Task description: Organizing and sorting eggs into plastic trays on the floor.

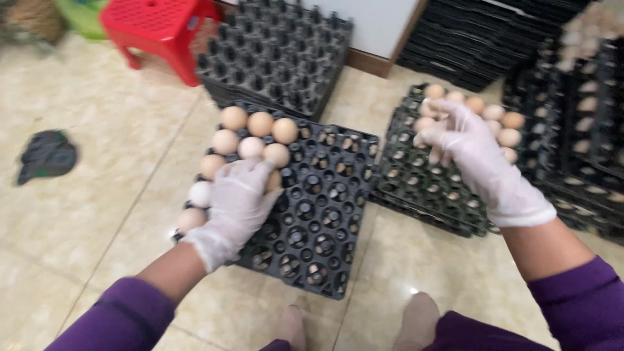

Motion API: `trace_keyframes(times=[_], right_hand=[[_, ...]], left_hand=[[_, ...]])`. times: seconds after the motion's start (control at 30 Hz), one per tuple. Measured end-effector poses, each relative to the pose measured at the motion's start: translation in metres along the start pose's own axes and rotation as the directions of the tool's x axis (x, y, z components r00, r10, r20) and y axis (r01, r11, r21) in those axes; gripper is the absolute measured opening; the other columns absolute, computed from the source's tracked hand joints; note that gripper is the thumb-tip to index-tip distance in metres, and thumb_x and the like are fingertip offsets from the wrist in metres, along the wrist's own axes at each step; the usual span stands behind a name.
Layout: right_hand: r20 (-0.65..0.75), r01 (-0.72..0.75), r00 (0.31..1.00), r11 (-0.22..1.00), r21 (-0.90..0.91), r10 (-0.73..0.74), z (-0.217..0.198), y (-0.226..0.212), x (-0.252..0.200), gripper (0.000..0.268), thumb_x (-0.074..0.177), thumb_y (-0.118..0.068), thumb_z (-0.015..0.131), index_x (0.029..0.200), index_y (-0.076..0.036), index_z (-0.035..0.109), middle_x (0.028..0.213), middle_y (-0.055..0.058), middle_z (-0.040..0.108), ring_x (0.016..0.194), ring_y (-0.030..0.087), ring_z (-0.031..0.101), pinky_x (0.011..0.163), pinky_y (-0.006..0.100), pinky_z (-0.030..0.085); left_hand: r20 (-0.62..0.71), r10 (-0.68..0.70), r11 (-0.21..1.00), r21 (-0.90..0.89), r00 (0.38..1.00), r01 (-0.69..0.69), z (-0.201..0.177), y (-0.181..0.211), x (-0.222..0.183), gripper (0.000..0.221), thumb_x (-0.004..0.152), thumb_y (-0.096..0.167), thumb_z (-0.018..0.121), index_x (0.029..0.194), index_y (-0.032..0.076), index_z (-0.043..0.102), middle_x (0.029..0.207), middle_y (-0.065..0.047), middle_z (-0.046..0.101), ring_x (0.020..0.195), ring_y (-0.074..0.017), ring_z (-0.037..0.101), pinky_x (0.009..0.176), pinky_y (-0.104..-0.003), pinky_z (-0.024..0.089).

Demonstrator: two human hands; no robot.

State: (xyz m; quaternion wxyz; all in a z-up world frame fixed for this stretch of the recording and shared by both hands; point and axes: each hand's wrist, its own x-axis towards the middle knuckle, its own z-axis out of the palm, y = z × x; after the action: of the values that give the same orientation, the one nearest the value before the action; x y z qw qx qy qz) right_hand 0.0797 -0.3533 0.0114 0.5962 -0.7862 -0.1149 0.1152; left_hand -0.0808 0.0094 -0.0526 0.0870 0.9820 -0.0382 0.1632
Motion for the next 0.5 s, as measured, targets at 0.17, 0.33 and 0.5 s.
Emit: trace_keyframes(times=[0.17, 0.33, 0.5], right_hand=[[-0.433, -0.121, 0.895, 0.993, -0.014, 0.103, -0.098, 0.040, 0.009, 0.057, 0.086, -0.009, 0.069, 0.141, -0.006, 0.054, 0.088, 0.005, 0.067, 0.050, 0.007, 0.057, 0.040, 0.017, 0.041], [-0.637, -0.202, 0.756, 0.979, -0.005, 0.153, -0.168, 0.121, -0.003, 0.044, 0.091, -0.012, 0.065, 0.133, -0.006, 0.057, 0.083, 0.000, 0.064, 0.053, 0.006, 0.053, 0.040, 0.019, 0.037], [-0.627, -0.419, 0.744, 0.892, -0.166, 0.233, -0.169, 0.172, -0.006, 0.038, 0.089, -0.005, 0.066, 0.127, -0.003, 0.063, 0.106, 0.011, 0.067, 0.062, 0.015, 0.057, 0.051, 0.027, 0.050]], left_hand=[[-0.003, 0.052, 0.997, -0.048, 0.999, -0.052, -0.044, 0.020, 0.009, 0.045, 0.082, 0.029, 0.075, 0.125, 0.018, 0.065, 0.106, -0.009, 0.067, 0.090, -0.0334, 0.066, 0.083, -0.046, 0.050], [-0.027, 0.043, 0.999, -0.007, 0.999, -0.043, -0.035, 0.017, 0.009, 0.062, 0.086, 0.029, 0.070, 0.142, 0.007, 0.057, 0.125, -0.016, 0.064, 0.093, -0.0410, 0.063, 0.082, -0.048, 0.048], [-0.010, 0.051, 0.992, 0.120, 0.999, -0.050, -0.021, 0.014, 0.009, 0.063, 0.086, 0.038, 0.069, 0.144, 0.013, 0.060, 0.129, -0.012, 0.065, 0.094, -0.0369, 0.061, 0.083, -0.046, 0.046]])
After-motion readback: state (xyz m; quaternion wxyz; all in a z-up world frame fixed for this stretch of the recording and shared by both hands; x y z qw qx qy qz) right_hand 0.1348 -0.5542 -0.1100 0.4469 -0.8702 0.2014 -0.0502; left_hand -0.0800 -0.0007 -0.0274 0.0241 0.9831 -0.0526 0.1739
